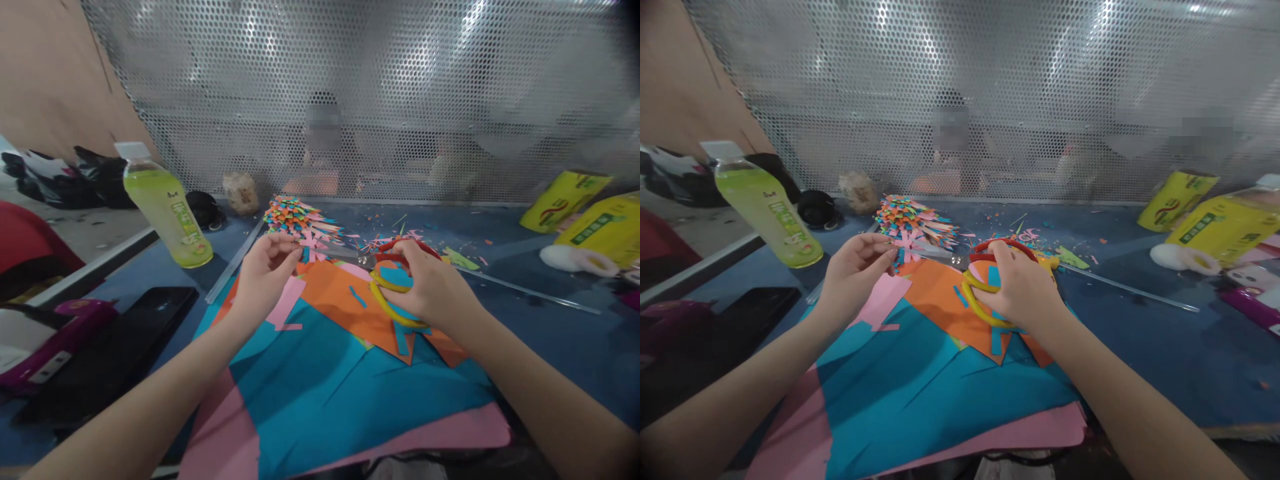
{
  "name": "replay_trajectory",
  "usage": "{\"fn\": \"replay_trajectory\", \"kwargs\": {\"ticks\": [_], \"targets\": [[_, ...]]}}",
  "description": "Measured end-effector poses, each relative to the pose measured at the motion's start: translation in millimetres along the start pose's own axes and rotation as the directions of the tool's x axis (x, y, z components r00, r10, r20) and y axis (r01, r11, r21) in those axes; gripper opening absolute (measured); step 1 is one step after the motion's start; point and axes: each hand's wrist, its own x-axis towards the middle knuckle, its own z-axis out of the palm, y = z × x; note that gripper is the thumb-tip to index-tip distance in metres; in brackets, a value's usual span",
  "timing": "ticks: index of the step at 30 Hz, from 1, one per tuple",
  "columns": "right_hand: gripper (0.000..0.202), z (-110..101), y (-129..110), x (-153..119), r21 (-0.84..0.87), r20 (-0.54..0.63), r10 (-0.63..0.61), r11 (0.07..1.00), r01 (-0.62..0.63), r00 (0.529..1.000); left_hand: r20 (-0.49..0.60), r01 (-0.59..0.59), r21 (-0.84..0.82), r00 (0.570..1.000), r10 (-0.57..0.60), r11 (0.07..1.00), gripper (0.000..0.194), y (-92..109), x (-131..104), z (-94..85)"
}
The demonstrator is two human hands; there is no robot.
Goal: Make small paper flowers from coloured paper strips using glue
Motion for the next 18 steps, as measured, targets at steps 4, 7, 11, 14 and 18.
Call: {"fn": "replay_trajectory", "kwargs": {"ticks": [4,7,11,14,18], "targets": [[0.036,1.1,-0.4,-0.1,-0.004,0.014,-0.045,0.999,0.045,0.999,0.006,-0.003,0.015,1.000,0.003,1.000,0.015,0.5,0.1,-0.4],[0.037,2.1,-0.7,-0.2,0.000,0.020,-0.043,0.999,0.043,0.999,-0.002,0.014,0.003,1.000,-0.014,1.000,0.015,0.7,0.5,-0.7],[0.038,2.6,-0.3,-0.7,0.015,0.047,-0.042,0.999,0.041,0.998,-0.018,0.028,-0.019,0.999,-0.028,0.999,0.017,0.5,0.9,-0.7],[0.038,2.6,-0.5,-1.0,0.022,0.070,-0.044,0.999,0.042,0.997,-0.023,0.029,-0.036,0.999,-0.030,0.999,0.018,0.0,1.0,-0.7],[0.037,1.5,-2.2,-0.8,-0.007,0.068,-0.036,0.999,0.037,0.997,-0.017,0.024,-0.036,1.000,-0.025,0.999,0.017,-1.0,1.0,-0.8]]}}
